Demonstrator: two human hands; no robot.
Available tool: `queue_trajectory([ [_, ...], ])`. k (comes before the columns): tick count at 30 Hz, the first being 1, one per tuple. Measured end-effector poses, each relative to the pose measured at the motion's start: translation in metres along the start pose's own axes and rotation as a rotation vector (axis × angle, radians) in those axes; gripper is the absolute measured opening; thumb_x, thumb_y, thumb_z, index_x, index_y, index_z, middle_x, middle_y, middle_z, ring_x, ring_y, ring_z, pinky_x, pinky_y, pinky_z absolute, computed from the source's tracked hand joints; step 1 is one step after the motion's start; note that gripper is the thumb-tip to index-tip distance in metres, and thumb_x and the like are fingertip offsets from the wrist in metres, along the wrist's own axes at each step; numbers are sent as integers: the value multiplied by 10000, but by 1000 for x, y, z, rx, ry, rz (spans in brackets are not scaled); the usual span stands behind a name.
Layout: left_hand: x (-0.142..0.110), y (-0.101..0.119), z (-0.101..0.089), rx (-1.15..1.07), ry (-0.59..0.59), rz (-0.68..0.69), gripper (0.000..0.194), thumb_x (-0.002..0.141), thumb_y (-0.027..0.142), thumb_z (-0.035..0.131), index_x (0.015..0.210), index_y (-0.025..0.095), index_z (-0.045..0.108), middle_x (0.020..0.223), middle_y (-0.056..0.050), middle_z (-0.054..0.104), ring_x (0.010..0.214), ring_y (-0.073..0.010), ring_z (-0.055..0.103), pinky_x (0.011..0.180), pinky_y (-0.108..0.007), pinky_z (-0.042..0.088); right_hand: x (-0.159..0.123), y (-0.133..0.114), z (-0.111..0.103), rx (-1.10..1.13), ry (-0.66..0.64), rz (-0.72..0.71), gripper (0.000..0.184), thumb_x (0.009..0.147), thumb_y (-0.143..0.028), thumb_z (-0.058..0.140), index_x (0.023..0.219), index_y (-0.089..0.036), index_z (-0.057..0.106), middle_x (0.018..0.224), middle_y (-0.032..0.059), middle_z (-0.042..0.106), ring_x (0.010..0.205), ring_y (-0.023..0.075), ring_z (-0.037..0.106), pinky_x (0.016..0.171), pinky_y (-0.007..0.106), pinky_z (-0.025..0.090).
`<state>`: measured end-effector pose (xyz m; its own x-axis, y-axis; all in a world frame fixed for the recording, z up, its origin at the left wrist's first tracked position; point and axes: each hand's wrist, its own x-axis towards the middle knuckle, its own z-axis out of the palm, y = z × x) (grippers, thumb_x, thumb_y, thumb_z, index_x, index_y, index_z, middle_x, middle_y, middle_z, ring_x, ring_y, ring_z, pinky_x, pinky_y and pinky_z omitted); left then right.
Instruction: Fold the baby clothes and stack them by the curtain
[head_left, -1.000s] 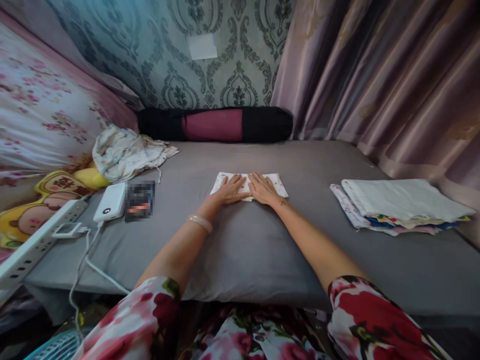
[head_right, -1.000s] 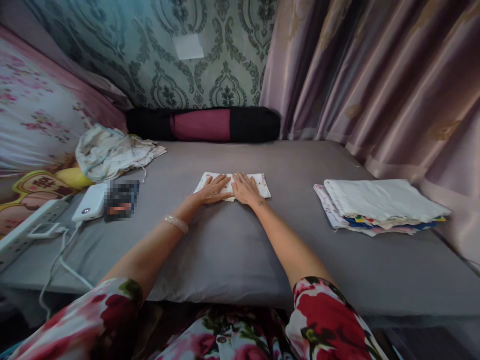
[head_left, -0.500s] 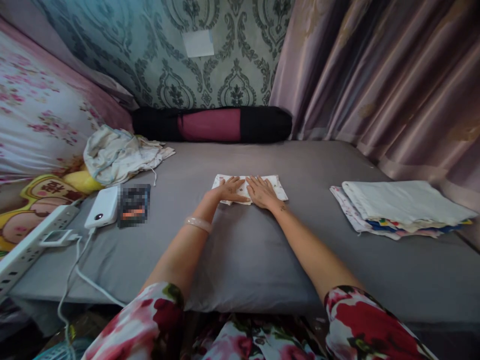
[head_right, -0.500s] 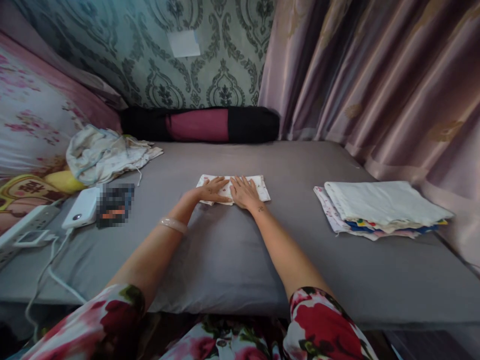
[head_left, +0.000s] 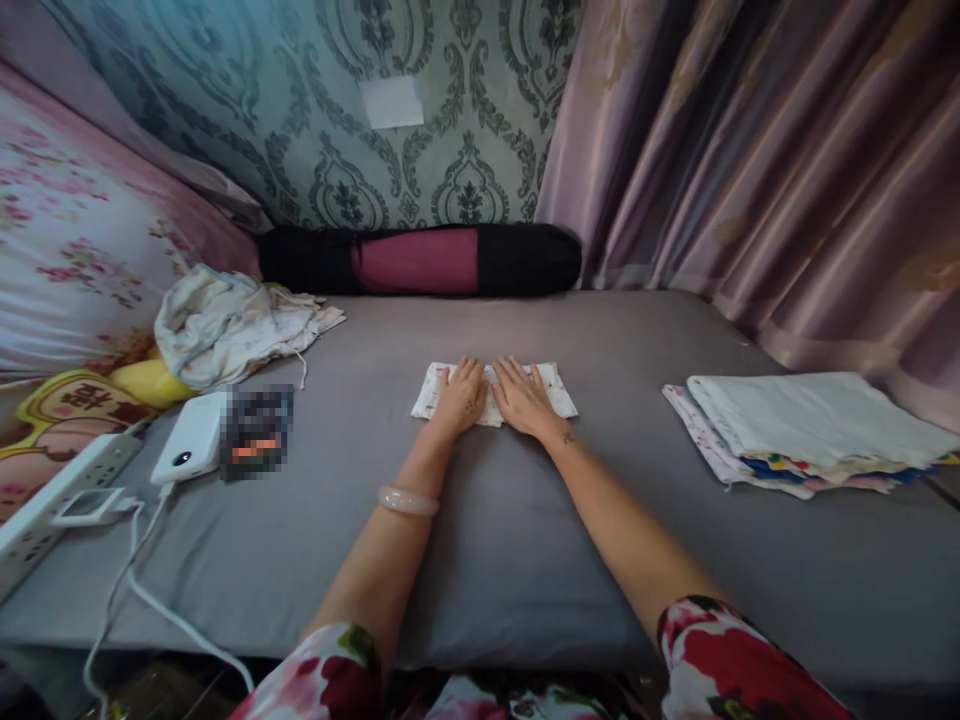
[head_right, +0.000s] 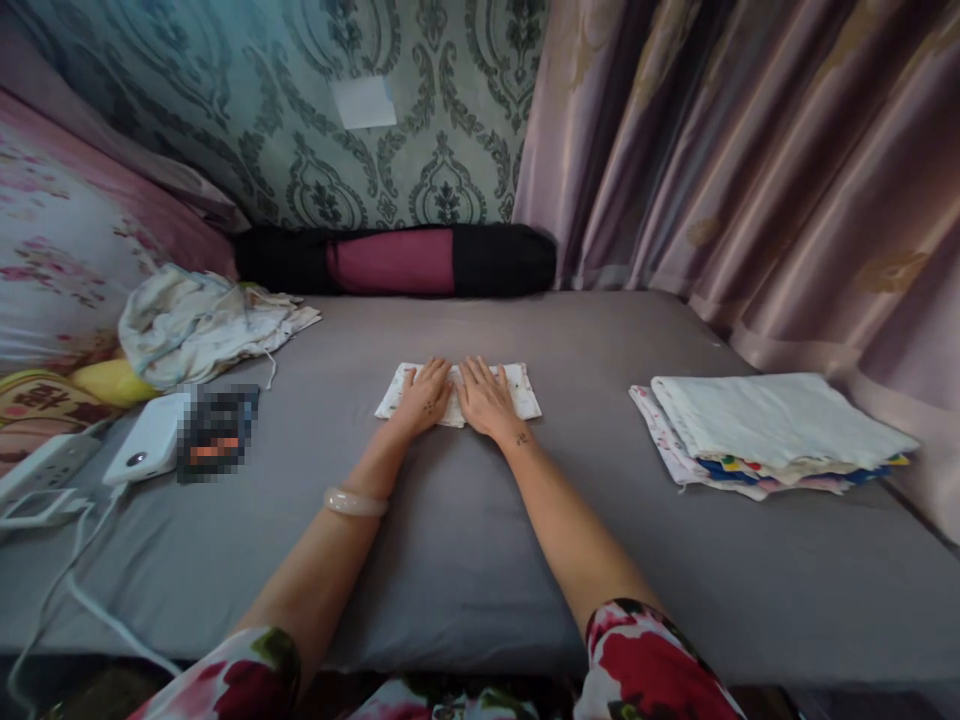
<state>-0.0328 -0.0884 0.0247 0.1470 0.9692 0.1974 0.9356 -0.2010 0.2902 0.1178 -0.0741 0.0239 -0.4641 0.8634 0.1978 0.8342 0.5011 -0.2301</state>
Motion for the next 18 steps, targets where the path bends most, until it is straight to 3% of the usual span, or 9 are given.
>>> queue_trajectory([
  [6,-3,1,9,86,-94,46,481,983,293,236,1427,181,384,1502,-90,395,1414,-239,299,1155,-514,202,1,-1,6,13,-71,9,551,983,-320,203,1471,-105,343,1528,102,331,1420,231,259,1162,464,145],
  [14,-4,2,7,89,-88,33,482,991,320,230,1425,187,393,1498,-83,403,1413,-232,303,1160,-496,200,2,2,7,29,-78,21,551,983,-325,203,1474,-113,338,1535,89,320,1425,226,245,1163,472,146],
  [18,-4,-1,2,87,-13,-14,510,1000,362,180,1415,171,406,1489,-83,418,1416,-214,297,1173,-492,160,0,5,1,7,0,82,546,987,-329,199,1466,-117,353,1540,97,309,1435,234,214,1163,488,121],
])
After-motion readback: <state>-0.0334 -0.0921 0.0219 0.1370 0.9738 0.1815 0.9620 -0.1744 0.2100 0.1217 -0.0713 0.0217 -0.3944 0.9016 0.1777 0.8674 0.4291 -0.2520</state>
